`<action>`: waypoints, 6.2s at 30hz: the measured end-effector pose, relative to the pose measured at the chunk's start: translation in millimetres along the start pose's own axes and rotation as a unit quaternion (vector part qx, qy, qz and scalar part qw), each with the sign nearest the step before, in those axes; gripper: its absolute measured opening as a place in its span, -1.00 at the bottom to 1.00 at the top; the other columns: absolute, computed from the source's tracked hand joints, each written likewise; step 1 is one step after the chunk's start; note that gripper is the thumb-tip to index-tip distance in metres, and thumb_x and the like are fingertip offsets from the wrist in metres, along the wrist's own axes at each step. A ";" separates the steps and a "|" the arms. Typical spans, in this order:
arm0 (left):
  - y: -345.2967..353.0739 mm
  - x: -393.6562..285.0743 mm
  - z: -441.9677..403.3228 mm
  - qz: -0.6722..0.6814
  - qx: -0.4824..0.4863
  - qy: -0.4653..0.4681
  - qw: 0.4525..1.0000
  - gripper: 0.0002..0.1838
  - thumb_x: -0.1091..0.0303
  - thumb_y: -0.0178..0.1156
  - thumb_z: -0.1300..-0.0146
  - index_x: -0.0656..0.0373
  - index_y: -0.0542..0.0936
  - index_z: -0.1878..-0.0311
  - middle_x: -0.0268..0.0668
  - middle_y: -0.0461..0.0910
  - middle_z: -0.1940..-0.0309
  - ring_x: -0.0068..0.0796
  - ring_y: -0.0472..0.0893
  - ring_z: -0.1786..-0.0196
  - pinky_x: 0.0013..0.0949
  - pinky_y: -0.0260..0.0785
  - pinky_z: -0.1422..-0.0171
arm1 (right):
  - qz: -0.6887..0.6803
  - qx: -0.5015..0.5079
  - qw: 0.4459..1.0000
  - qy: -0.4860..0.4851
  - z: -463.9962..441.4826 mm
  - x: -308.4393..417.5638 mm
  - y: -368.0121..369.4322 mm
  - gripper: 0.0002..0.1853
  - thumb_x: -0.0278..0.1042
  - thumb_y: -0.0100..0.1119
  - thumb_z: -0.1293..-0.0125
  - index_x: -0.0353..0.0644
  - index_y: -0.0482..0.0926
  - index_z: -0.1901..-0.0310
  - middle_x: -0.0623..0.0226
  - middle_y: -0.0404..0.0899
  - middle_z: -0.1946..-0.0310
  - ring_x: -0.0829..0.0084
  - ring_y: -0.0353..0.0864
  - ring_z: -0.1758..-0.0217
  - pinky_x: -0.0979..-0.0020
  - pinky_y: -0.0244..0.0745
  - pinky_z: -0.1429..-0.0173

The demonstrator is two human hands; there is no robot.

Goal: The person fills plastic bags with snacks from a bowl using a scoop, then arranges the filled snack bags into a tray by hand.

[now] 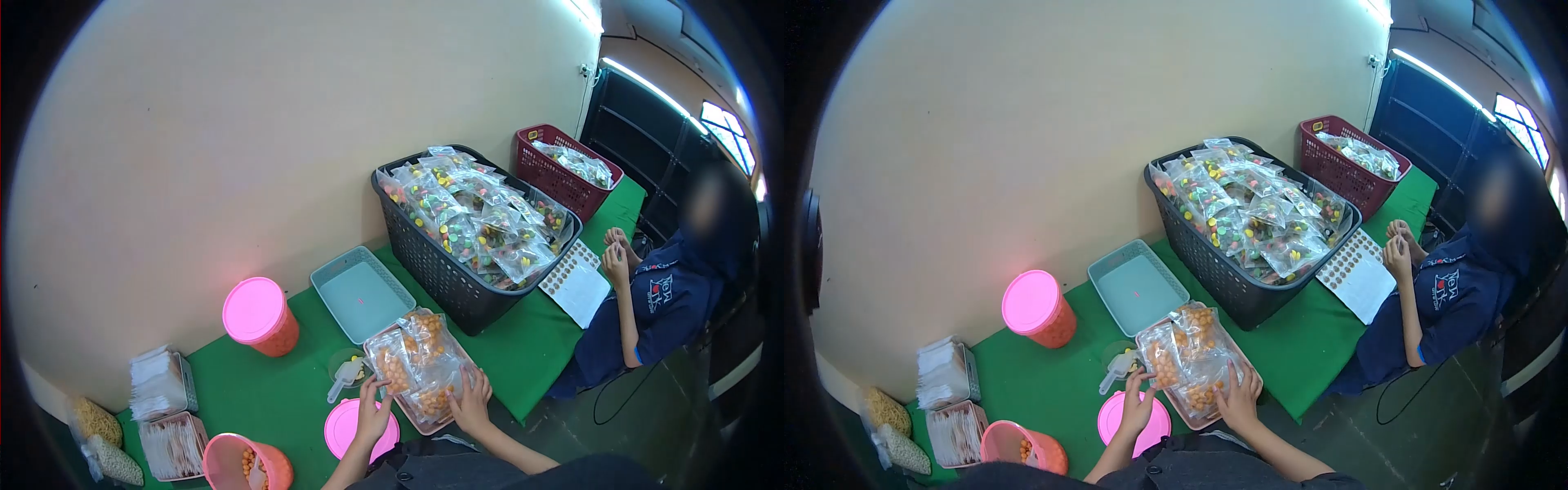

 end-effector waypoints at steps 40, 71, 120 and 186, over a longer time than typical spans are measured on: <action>-519.4 205.6 290.3 -0.288 -0.440 -0.171 0.833 -0.71 0.50 0.14 -0.04 0.19 0.51 0.10 -0.07 0.46 -0.02 0.01 0.40 -0.12 -0.04 0.17 -0.26 | -0.220 0.221 0.849 -0.427 112.6 580.9 208.5 -0.48 -0.32 0.13 -0.19 -0.14 0.34 -0.21 -0.06 0.21 -0.20 -0.07 0.12 -0.32 -0.02 0.08 -0.33; -608.1 220.2 328.6 -0.216 -0.432 -0.202 0.852 -0.63 0.28 0.03 -0.28 0.17 0.42 -0.13 -0.12 0.48 -0.07 -0.09 0.32 -0.29 0.21 -0.23 -0.44 | -0.165 0.227 0.668 -0.689 145.7 714.0 333.0 -0.87 -0.45 0.23 0.01 -0.06 0.63 0.35 0.34 0.55 0.26 0.30 0.49 0.07 0.28 0.34 -0.05; -261.4 -17.4 358.5 -0.012 -0.198 0.183 0.963 -0.12 0.48 0.45 0.23 0.15 0.19 -0.22 -0.13 0.41 0.05 -0.10 0.48 0.03 -0.02 0.20 -0.32 | -0.544 0.382 0.747 -0.007 284.0 376.3 28.9 -0.70 -0.22 0.14 -0.35 -0.21 0.48 0.49 0.57 0.38 0.60 0.70 0.33 0.51 0.55 0.28 0.40; -585.6 63.1 321.6 0.435 -0.250 0.198 0.842 -0.51 0.13 0.23 -0.17 0.09 0.27 -0.06 -0.31 0.41 0.27 -0.38 0.48 0.16 -0.16 0.24 -0.26 | -0.317 -0.151 0.696 0.627 295.2 206.2 253.9 -0.43 -0.09 0.01 -0.38 -0.18 0.11 -0.29 0.15 0.36 0.06 0.34 0.46 0.21 0.38 0.37 0.39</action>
Point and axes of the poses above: each hand's wrist, its own z-axis away from the middle knuckle, its own y-axis out of the palm, x = y × z, the point moved 6 cm from there along -z, towards the middle knuckle
